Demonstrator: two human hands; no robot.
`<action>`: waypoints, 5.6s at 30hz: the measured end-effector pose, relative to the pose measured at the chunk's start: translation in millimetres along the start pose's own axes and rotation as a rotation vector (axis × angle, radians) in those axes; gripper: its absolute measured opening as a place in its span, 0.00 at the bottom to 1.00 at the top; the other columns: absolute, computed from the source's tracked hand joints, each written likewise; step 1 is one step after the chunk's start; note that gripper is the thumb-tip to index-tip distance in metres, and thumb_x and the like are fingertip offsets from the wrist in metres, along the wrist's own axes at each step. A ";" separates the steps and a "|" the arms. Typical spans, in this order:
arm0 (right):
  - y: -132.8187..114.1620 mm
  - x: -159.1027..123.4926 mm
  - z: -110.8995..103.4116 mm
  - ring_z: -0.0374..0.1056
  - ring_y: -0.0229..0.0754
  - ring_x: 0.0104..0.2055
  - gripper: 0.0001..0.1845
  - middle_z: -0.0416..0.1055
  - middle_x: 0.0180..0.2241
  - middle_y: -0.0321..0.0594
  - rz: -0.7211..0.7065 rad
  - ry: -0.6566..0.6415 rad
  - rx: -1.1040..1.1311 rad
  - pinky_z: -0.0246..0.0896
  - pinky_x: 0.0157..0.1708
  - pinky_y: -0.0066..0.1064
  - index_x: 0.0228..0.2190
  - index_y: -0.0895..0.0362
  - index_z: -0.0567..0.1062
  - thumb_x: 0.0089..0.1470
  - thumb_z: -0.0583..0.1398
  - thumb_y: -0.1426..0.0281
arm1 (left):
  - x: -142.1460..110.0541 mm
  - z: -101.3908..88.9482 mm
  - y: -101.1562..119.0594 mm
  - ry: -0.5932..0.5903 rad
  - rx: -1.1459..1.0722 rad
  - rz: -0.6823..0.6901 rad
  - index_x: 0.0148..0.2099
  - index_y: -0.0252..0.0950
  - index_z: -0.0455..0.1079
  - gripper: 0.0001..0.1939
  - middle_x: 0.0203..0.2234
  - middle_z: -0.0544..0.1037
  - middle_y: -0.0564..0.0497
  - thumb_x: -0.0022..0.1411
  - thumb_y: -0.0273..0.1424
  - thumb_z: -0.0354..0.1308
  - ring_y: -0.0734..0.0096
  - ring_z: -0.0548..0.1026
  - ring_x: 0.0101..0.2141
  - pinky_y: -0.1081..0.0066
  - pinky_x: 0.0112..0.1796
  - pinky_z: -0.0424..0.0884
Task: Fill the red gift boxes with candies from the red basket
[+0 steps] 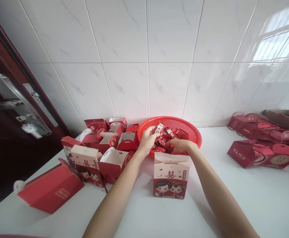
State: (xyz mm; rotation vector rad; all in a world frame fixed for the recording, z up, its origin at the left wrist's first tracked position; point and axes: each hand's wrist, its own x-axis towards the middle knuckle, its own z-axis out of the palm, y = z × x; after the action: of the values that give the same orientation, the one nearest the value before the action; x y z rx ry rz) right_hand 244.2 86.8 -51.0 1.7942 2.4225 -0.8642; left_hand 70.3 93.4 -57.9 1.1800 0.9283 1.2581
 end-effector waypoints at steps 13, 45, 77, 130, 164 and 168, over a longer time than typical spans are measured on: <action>2.4 -2.3 -7.6 0.76 0.43 0.33 0.15 0.78 0.35 0.40 -0.143 -0.025 0.131 0.70 0.32 0.32 0.44 0.55 0.80 0.54 0.60 0.75 | -6.5 2.4 5.0 -0.015 0.002 -0.041 0.35 0.35 0.75 0.08 0.27 0.80 0.54 0.51 0.21 0.61 0.73 0.76 0.27 0.71 0.35 0.74; 4.4 -9.8 -12.5 0.73 0.40 0.33 0.18 0.76 0.29 0.35 -0.395 0.432 0.858 0.68 0.35 0.33 0.30 0.56 0.73 0.46 0.72 0.58 | -1.4 -5.4 -10.5 -0.074 0.036 0.103 0.45 0.36 0.75 0.17 0.35 0.82 0.50 0.52 0.30 0.68 0.64 0.79 0.38 0.67 0.41 0.74; -2.6 -5.2 -9.0 0.74 0.46 0.42 0.19 0.73 0.35 0.40 -0.350 0.433 1.018 0.76 0.42 0.40 0.29 0.56 0.74 0.49 0.69 0.54 | -1.1 -6.3 -12.2 -0.045 -0.005 0.172 0.45 0.36 0.75 0.17 0.42 0.83 0.46 0.51 0.26 0.68 0.57 0.79 0.48 0.58 0.53 0.72; 17.2 -10.6 -17.7 0.67 0.37 0.29 0.23 0.72 0.28 0.39 -0.190 0.509 0.925 0.67 0.22 0.26 0.27 0.57 0.77 0.41 0.73 0.52 | 2.3 -7.7 -15.9 0.021 -0.079 0.166 0.45 0.34 0.75 0.17 0.40 0.83 0.46 0.51 0.28 0.68 0.58 0.79 0.46 0.58 0.52 0.72; 23.5 -16.8 -17.3 0.74 0.47 0.30 0.06 0.78 0.27 0.46 -0.164 0.236 0.235 0.68 0.31 0.43 0.16 0.45 0.76 0.40 0.66 0.64 | -1.6 -5.6 -11.7 0.035 -0.061 0.118 0.45 0.35 0.74 0.16 0.36 0.82 0.50 0.53 0.25 0.66 0.63 0.80 0.41 0.63 0.45 0.77; 31.1 -0.4 1.5 0.74 0.47 0.28 0.09 0.78 0.28 0.46 -0.063 0.422 0.111 0.65 0.27 0.42 0.17 0.41 0.78 0.28 0.71 0.65 | -1.9 -5.6 -11.2 0.041 -0.041 0.116 0.45 0.36 0.75 0.16 0.35 0.81 0.50 0.52 0.26 0.67 0.62 0.80 0.40 0.64 0.43 0.77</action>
State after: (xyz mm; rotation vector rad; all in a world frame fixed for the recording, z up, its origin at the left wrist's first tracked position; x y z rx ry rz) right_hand 271.4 91.9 -65.3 2.1395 2.7367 -0.6934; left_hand 66.9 93.1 -70.1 1.1936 0.8699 1.3920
